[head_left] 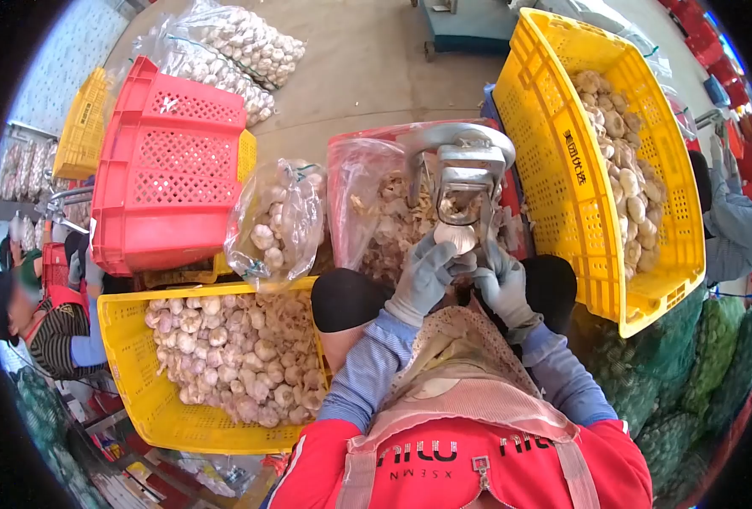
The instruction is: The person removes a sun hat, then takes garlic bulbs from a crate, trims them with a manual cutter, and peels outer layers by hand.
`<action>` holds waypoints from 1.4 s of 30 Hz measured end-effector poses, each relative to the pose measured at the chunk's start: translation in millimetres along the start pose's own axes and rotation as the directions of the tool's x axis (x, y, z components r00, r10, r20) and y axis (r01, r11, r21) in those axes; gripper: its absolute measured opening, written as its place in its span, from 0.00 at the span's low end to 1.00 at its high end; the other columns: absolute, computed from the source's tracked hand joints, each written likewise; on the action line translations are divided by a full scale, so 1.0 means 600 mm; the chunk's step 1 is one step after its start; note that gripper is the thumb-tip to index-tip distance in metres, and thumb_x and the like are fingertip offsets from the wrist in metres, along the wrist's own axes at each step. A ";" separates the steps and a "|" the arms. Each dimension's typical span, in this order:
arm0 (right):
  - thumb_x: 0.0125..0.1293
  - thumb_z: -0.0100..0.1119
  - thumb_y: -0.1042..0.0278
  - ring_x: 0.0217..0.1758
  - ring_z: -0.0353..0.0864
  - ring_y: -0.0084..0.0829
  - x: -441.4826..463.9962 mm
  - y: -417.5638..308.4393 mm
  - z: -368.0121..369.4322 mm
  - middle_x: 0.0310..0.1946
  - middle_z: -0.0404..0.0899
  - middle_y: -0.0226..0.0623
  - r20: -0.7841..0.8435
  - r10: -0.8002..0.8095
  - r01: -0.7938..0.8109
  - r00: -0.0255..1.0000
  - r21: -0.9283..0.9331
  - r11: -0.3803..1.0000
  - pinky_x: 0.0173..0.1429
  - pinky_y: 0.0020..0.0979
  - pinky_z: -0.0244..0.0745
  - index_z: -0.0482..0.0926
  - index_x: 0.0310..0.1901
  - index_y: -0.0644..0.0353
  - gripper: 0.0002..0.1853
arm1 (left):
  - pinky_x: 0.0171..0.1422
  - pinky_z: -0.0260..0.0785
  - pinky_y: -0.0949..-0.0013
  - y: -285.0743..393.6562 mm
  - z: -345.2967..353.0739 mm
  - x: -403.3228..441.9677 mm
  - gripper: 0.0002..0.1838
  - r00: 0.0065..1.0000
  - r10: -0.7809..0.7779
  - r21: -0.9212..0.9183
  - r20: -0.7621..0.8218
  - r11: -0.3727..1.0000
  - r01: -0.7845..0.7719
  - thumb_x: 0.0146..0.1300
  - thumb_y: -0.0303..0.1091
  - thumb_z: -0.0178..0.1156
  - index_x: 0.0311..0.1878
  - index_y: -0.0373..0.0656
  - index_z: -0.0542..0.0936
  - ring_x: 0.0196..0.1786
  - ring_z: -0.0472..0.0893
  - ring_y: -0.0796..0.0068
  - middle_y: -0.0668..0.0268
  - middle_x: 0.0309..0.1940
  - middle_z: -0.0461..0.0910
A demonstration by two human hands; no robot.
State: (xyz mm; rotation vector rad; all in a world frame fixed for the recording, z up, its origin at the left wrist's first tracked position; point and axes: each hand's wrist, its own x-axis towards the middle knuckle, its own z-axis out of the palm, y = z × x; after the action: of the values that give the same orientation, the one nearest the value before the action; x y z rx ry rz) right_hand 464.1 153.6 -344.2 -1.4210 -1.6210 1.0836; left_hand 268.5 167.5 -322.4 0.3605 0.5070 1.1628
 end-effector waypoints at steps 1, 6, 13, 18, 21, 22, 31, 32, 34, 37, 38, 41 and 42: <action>0.71 0.56 0.76 0.35 0.78 0.18 -0.004 0.008 -0.005 0.36 0.82 0.28 -0.001 -0.080 0.079 0.997 -0.155 0.985 0.42 0.26 0.77 0.78 0.65 0.65 0.21 | 0.55 0.83 0.65 0.008 0.002 -0.008 0.27 1.000 0.003 0.052 0.015 0.999 -0.004 0.73 0.46 0.66 0.67 0.37 0.78 0.47 0.87 0.72 0.63 0.50 0.85; 0.71 0.59 0.76 0.35 0.74 0.16 -0.009 -0.013 0.005 0.35 0.79 0.24 -0.035 0.094 -0.087 0.995 0.182 0.980 0.42 0.23 0.74 0.70 0.66 0.60 0.22 | 0.53 0.83 0.67 0.114 0.019 -0.072 0.30 0.945 0.325 0.469 -0.048 0.842 -0.266 0.68 0.39 0.72 0.69 0.36 0.77 0.50 0.86 0.74 0.63 0.51 0.85; 0.72 0.63 0.72 0.35 0.79 0.17 -0.008 -0.037 0.017 0.32 0.83 0.26 -0.130 0.104 -0.066 0.986 0.263 0.962 0.42 0.24 0.76 0.83 0.46 0.65 0.06 | 0.59 0.78 0.68 0.290 -0.096 -0.227 0.34 0.485 0.850 0.971 -0.206 0.238 -0.005 0.67 0.31 0.74 0.73 0.33 0.72 0.53 0.84 0.72 0.64 0.56 0.84; 0.74 0.65 0.69 0.34 0.72 0.13 -0.006 0.022 0.027 0.33 0.78 0.21 -0.178 0.060 0.000 0.982 0.321 0.947 0.41 0.23 0.72 0.82 0.44 0.63 0.06 | 0.46 0.79 0.71 0.250 -0.245 -0.435 0.14 0.246 0.814 0.844 -0.526 0.466 0.264 0.73 0.28 0.64 0.57 0.33 0.85 0.42 0.87 0.76 0.69 0.44 0.89; 0.76 0.65 0.67 0.38 0.80 0.18 -0.005 0.002 0.025 0.38 0.83 0.25 -0.150 0.058 -0.016 0.987 0.270 0.963 0.45 0.23 0.77 0.83 0.55 0.67 0.14 | 0.48 0.80 0.64 0.210 -0.322 -0.503 0.17 0.354 0.857 0.798 -0.376 0.105 0.594 0.71 0.31 0.63 0.59 0.38 0.84 0.41 0.89 0.68 0.60 0.41 0.91; 0.76 0.65 0.67 0.38 0.80 0.18 -0.004 0.009 0.024 0.38 0.83 0.25 -0.150 0.055 -0.013 0.987 0.270 0.963 0.45 0.23 0.77 0.83 0.55 0.67 0.14 | 0.51 0.80 0.61 0.197 -0.331 -0.508 0.18 0.303 0.832 0.691 -0.465 0.127 0.712 0.69 0.33 0.64 0.60 0.41 0.84 0.44 0.88 0.62 0.56 0.42 0.90; 0.76 0.62 0.67 0.38 0.82 0.20 -0.001 0.016 0.026 0.36 0.84 0.31 -0.174 0.040 0.003 0.984 0.240 0.971 0.42 0.24 0.77 0.81 0.56 0.69 0.15 | 0.60 0.79 0.52 0.228 -0.476 -0.417 0.36 0.673 0.641 0.484 -0.370 -0.485 0.728 0.64 0.40 0.65 0.77 0.63 0.70 0.57 0.84 0.50 0.58 0.77 0.67; 0.76 0.62 0.67 0.38 0.82 0.20 -0.002 0.014 0.026 0.36 0.85 0.31 -0.168 0.033 0.007 0.985 0.230 0.973 0.43 0.24 0.77 0.81 0.56 0.69 0.15 | 0.59 0.79 0.51 0.242 -0.478 -0.410 0.35 0.640 0.633 0.448 -0.436 -0.464 0.764 0.64 0.41 0.65 0.76 0.63 0.71 0.58 0.84 0.50 0.58 0.77 0.67; 0.76 0.61 0.67 0.38 0.82 0.20 -0.006 0.010 0.027 0.36 0.85 0.30 -0.186 0.047 -0.009 0.981 0.200 0.980 0.43 0.23 0.76 0.82 0.55 0.69 0.14 | 0.58 0.80 0.50 0.258 -0.470 -0.416 0.33 0.616 0.625 0.457 -0.479 -0.422 0.783 0.65 0.41 0.64 0.75 0.67 0.71 0.56 0.85 0.49 0.57 0.69 0.77; 0.76 0.61 0.68 0.38 0.81 0.19 -0.003 0.003 0.026 0.36 0.85 0.30 -0.201 0.040 -0.006 0.979 0.164 0.986 0.43 0.23 0.75 0.83 0.54 0.68 0.13 | 0.58 0.80 0.51 0.267 -0.440 -0.433 0.34 0.536 0.657 0.581 -0.530 -0.179 0.794 0.63 0.37 0.65 0.74 0.59 0.71 0.52 0.87 0.50 0.55 0.56 0.85; 0.76 0.61 0.68 0.38 0.81 0.19 -0.003 0.004 0.027 0.36 0.85 0.30 -0.198 0.030 0.000 0.980 0.151 0.989 0.43 0.23 0.74 0.83 0.54 0.68 0.13 | 0.58 0.80 0.51 0.265 -0.422 -0.443 0.34 0.535 0.660 0.580 -0.528 -0.180 0.795 0.63 0.37 0.65 0.74 0.59 0.71 0.52 0.87 0.50 0.55 0.56 0.85; 0.76 0.62 0.67 0.37 0.80 0.18 0.001 0.015 0.025 0.36 0.85 0.29 -0.175 0.035 -0.003 0.984 0.179 0.984 0.42 0.23 0.74 0.84 0.53 0.67 0.12 | 0.45 0.84 0.65 0.250 -0.340 -0.471 0.31 0.521 0.486 0.598 -0.702 0.799 0.061 0.61 0.25 0.67 0.69 0.37 0.74 0.48 0.87 0.66 0.59 0.49 0.86; 0.76 0.62 0.67 0.37 0.80 0.18 0.001 0.016 0.025 0.36 0.85 0.29 -0.177 0.033 -0.001 0.984 0.181 0.984 0.42 0.23 0.74 0.84 0.53 0.67 0.12 | 0.42 0.84 0.68 0.249 -0.291 -0.466 0.31 0.588 0.492 0.609 -0.643 0.793 0.003 0.62 0.25 0.67 0.70 0.37 0.74 0.48 0.87 0.68 0.61 0.50 0.85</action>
State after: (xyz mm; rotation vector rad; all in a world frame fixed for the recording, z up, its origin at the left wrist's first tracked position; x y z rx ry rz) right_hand 454.1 152.6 -359.1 -1.3729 -1.3509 1.0512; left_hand -28.9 -37.5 -336.8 0.4227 1.6641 1.4273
